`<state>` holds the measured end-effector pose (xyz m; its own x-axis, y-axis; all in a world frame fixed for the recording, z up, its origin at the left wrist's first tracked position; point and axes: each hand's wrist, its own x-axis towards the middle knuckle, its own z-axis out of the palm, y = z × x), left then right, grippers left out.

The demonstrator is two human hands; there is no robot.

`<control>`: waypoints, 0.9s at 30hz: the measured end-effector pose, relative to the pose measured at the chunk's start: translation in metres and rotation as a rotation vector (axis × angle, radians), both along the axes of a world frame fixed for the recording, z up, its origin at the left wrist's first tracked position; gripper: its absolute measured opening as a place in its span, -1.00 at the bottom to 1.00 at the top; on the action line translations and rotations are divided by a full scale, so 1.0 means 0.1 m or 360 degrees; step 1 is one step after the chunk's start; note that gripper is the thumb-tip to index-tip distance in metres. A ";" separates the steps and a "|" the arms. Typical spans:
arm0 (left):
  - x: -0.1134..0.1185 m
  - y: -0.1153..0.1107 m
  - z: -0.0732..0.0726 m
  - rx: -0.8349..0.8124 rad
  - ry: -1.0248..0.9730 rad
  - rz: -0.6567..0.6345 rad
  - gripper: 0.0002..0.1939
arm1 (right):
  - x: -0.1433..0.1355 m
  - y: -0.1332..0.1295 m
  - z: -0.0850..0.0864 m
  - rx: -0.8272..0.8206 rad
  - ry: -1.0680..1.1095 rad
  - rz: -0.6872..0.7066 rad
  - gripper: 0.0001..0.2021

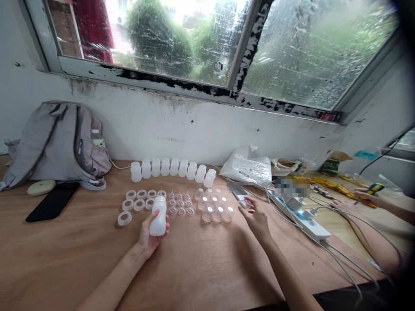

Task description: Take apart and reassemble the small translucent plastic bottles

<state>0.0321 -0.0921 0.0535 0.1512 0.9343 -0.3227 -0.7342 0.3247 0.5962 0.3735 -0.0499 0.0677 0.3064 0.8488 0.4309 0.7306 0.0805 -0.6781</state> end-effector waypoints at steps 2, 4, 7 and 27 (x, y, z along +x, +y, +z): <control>0.00 0.00 0.00 0.0009 0.0002 0.0009 -0.71 | 0.06 0.20 -0.06 -0.0064 0.0116 0.0120 -0.53; 0.00 -0.01 0.01 0.0008 0.0020 0.0007 -0.71 | 0.11 0.38 -0.15 -0.0175 0.0187 0.0201 -0.55; 0.01 -0.02 0.03 -0.0001 0.0035 -0.0017 -0.72 | 0.12 0.55 -0.24 -0.0244 0.0203 0.0249 -0.58; 0.17 -0.11 0.04 0.0456 0.0814 -0.0106 -0.75 | -0.62 0.46 0.22 0.0254 -0.0148 0.0528 -0.79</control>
<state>0.0486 -0.1032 0.0579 0.1039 0.9889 -0.1062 -0.3139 0.1339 0.9400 0.3115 -0.0039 0.0902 -0.0207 0.8151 0.5789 0.7047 0.4227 -0.5699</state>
